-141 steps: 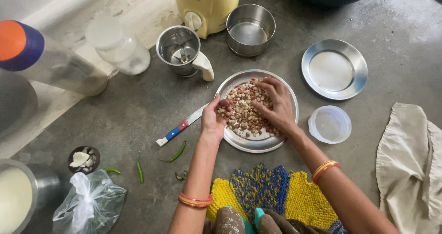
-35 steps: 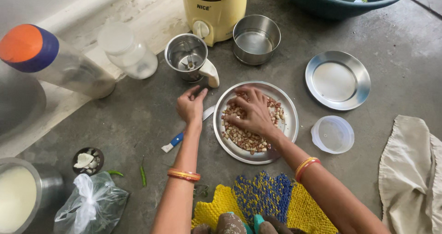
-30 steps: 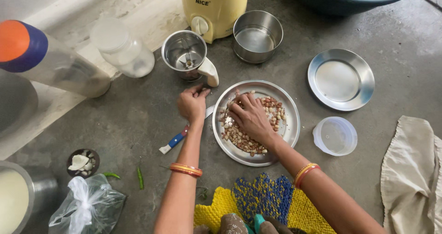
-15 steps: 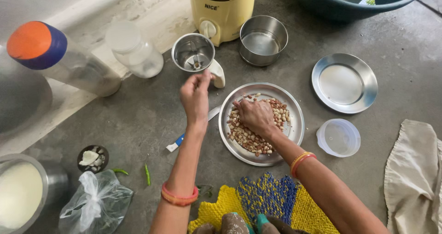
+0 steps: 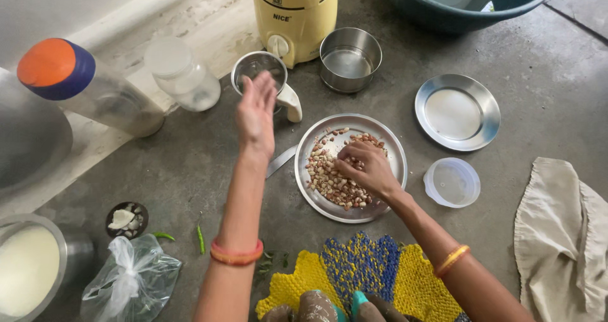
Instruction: The person sits on the floor and rubs peanuts together to remove their skins, then transfers the peeled peanuts into a blender jar. The person continues peeling and transferring peanuts until the plate is mostly empty.
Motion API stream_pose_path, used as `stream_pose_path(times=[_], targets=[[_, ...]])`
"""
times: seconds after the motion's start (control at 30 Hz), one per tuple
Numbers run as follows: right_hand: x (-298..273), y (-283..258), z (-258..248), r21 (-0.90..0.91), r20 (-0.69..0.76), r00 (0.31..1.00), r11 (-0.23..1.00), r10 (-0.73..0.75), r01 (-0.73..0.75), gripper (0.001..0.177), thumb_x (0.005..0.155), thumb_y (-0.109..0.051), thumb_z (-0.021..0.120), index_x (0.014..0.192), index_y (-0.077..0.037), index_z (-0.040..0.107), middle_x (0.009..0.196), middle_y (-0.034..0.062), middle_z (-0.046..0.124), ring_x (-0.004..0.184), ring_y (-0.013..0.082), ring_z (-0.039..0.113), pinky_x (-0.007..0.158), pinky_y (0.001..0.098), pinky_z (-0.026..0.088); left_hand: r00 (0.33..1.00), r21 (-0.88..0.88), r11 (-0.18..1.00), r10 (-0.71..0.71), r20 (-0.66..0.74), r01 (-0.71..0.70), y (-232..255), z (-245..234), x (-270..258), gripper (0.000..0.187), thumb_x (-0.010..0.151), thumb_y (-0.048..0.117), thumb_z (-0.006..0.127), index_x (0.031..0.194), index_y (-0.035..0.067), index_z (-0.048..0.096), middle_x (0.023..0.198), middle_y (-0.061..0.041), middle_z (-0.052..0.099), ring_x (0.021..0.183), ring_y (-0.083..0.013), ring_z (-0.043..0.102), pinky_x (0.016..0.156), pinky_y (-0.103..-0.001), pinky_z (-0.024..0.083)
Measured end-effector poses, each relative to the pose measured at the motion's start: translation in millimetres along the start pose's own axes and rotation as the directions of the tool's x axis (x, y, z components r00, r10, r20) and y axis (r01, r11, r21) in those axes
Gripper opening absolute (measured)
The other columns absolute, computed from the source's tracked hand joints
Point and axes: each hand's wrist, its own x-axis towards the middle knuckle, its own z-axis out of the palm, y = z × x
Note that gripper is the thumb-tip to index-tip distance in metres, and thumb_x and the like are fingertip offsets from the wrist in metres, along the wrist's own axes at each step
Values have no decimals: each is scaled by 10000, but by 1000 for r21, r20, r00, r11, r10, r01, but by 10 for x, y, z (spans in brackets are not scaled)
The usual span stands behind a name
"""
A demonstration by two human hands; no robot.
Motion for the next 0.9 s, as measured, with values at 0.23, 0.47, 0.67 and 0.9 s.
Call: stream_pose_path(times=[0.23, 0.47, 0.67, 0.9], targets=[[-358, 1, -138, -131, -105, 974, 974, -201, 187, 1321, 461, -767, 819, 1533, -178, 320, 1609, 277, 117, 1488, 487, 95, 1172, 655, 99, 957, 818, 572, -200, 208, -59, -696, 232, -1144, 628, 909, 260, 655, 1472, 67, 453, 1539, -151, 448, 1409, -323, 440, 1173, -471, 349], [-339, 8, 179, -472, 45, 964, 844, -264, 253, 788, 899, -516, 673, 1564, -217, 373, 1670, 185, 221, 1554, 385, 184, 1214, 607, 180, 918, 915, -74, -52, 393, -396, -1275, 308, -1308, 863, 775, -37, 642, 1558, 76, 298, 1587, -122, 318, 1458, -318, 312, 1225, -489, 275], [-169, 30, 370, -481, 23, 946, 826, -322, 293, 516, 921, -124, 531, 1418, 5, 480, 1367, 204, 509, 1266, 344, 510, 1033, 478, 471, 918, 920, 14, 62, 391, -392, -1358, 357, -1246, 368, 941, 3, 566, 1303, 13, 497, 1287, -137, 479, 1192, -277, 501, 1046, -427, 465], [-18, 125, 396, -398, 13, 970, 889, -243, 228, 215, 925, -116, 547, 1112, -12, 561, 950, 150, 596, 786, 295, 645, 618, 420, 551, 921, 921, 51, 87, 380, -385, -1398, 339, -1206, 141, 996, 16, 533, 1127, -34, 553, 1110, -158, 555, 1015, -258, 600, 954, -374, 554]])
